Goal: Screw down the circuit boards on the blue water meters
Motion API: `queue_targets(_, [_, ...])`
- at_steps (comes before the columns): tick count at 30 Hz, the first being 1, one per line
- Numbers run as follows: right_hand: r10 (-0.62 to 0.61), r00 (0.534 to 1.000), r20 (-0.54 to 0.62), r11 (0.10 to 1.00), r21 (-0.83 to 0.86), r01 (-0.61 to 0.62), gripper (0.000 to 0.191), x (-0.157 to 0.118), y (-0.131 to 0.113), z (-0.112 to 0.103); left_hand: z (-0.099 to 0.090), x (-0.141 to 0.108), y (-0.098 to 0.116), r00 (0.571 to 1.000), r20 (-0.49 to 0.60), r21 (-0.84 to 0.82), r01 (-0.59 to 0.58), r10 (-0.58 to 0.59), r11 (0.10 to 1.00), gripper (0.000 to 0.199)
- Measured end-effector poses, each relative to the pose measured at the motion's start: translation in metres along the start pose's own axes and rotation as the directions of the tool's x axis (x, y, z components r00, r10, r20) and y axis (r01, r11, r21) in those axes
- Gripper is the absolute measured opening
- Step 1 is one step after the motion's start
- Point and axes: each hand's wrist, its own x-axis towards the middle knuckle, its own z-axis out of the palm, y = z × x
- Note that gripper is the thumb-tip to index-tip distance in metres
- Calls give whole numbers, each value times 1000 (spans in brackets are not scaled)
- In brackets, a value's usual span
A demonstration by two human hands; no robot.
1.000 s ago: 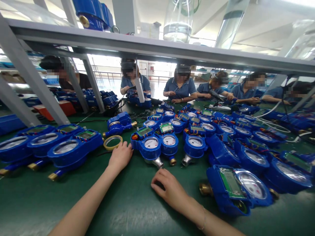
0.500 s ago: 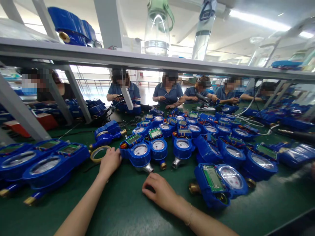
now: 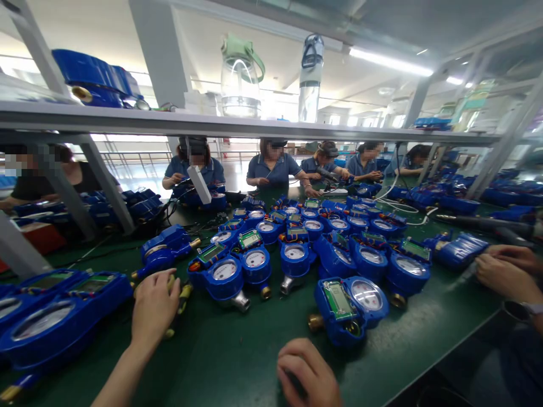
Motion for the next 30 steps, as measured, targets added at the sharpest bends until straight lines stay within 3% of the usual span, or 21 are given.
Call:
queue_targets(3, [41,967,-250,979,-182,-89,22,-13,-6,-34,-28,-18,33,991,-110,-49,-82,76,995,42])
queue_targets(5, [34,926,-376,932,-324,-166,20,-12,-8,-58,-40,-35,64,960,-208,-175,-224,187,959,40])
queue_targets(8, [-32,887,-460,818,-522,-241,23,-6,-2,-87,-37,-60,113,912,-169,-356,-409,373,840,36])
queue_targets(10, [-33,898,-440,749,-605,-269,34,-4,8,-101,-26,-72,140,876,-78,-451,-457,477,766,37])
queue_targets(13, [64,931,-360,720,-629,-293,54,-8,29,-115,-3,-80,171,847,-2,-485,-466,532,740,44])
queue_targets(17, [184,957,-222,692,-662,-287,84,-19,53,-126,24,-78,199,859,58,-485,-421,508,767,57])
queue_targets(20, [205,964,-168,660,-704,-263,99,-26,63,-127,43,-76,217,868,85,-482,-394,489,783,70])
queue_targets(25, [158,967,-200,732,-633,-251,98,-31,71,-121,73,-79,238,892,44,-475,-379,451,795,74])
queue_targets(30, [133,956,-263,768,-582,-267,88,-27,74,-114,89,-77,246,902,-40,-478,-395,429,785,74])
